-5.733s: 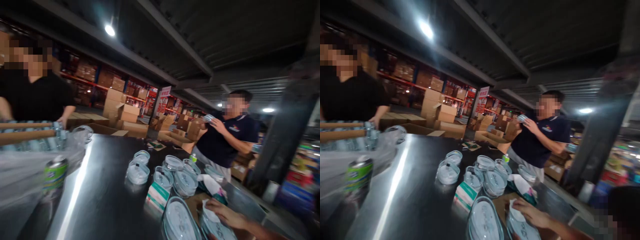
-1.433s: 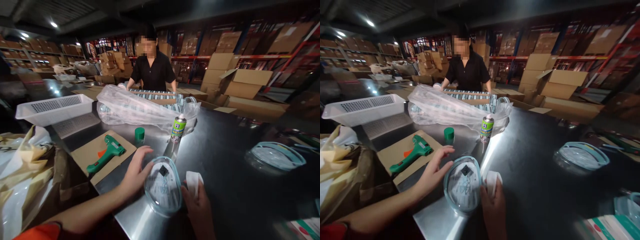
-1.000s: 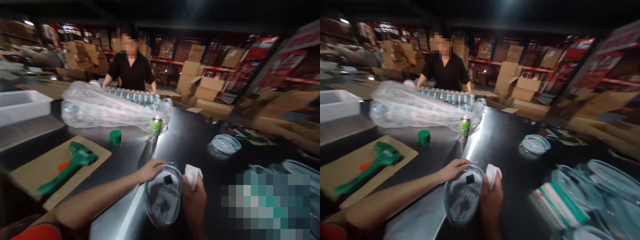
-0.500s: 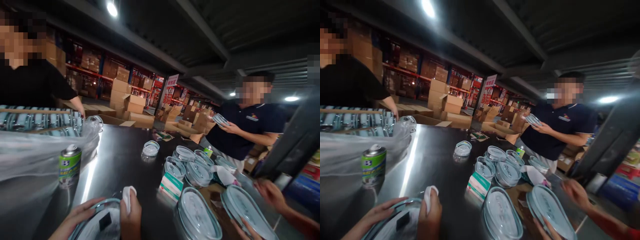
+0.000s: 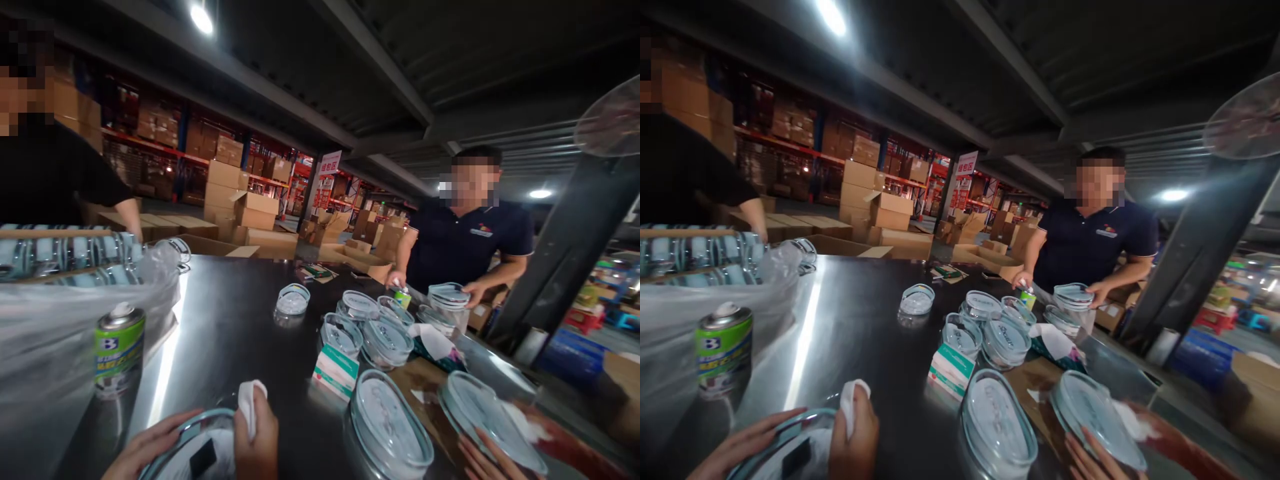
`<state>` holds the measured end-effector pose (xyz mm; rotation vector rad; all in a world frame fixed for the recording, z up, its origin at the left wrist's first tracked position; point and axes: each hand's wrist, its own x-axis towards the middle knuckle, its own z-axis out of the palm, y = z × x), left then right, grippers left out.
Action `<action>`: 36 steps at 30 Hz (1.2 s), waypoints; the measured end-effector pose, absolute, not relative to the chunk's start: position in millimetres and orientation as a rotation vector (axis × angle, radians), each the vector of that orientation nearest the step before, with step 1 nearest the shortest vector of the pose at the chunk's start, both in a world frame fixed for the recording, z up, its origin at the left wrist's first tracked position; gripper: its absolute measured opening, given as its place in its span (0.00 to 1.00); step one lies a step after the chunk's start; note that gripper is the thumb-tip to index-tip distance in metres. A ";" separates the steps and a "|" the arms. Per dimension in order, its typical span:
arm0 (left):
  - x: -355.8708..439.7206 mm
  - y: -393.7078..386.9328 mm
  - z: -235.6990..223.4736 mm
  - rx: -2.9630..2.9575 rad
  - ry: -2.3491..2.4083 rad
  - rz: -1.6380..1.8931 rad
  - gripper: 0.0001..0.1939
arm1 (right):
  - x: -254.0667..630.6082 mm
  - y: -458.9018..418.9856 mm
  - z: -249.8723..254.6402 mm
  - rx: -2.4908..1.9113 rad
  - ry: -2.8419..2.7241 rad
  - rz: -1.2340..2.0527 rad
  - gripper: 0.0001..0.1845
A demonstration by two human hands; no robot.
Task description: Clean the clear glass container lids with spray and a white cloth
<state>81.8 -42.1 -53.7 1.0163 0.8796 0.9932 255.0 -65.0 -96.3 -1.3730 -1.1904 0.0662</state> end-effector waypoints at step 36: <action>97.5 -36.6 -67.2 0.890 0.672 1.159 0.16 | 288.9 -87.1 -36.1 -1.340 -2.072 -0.139 0.17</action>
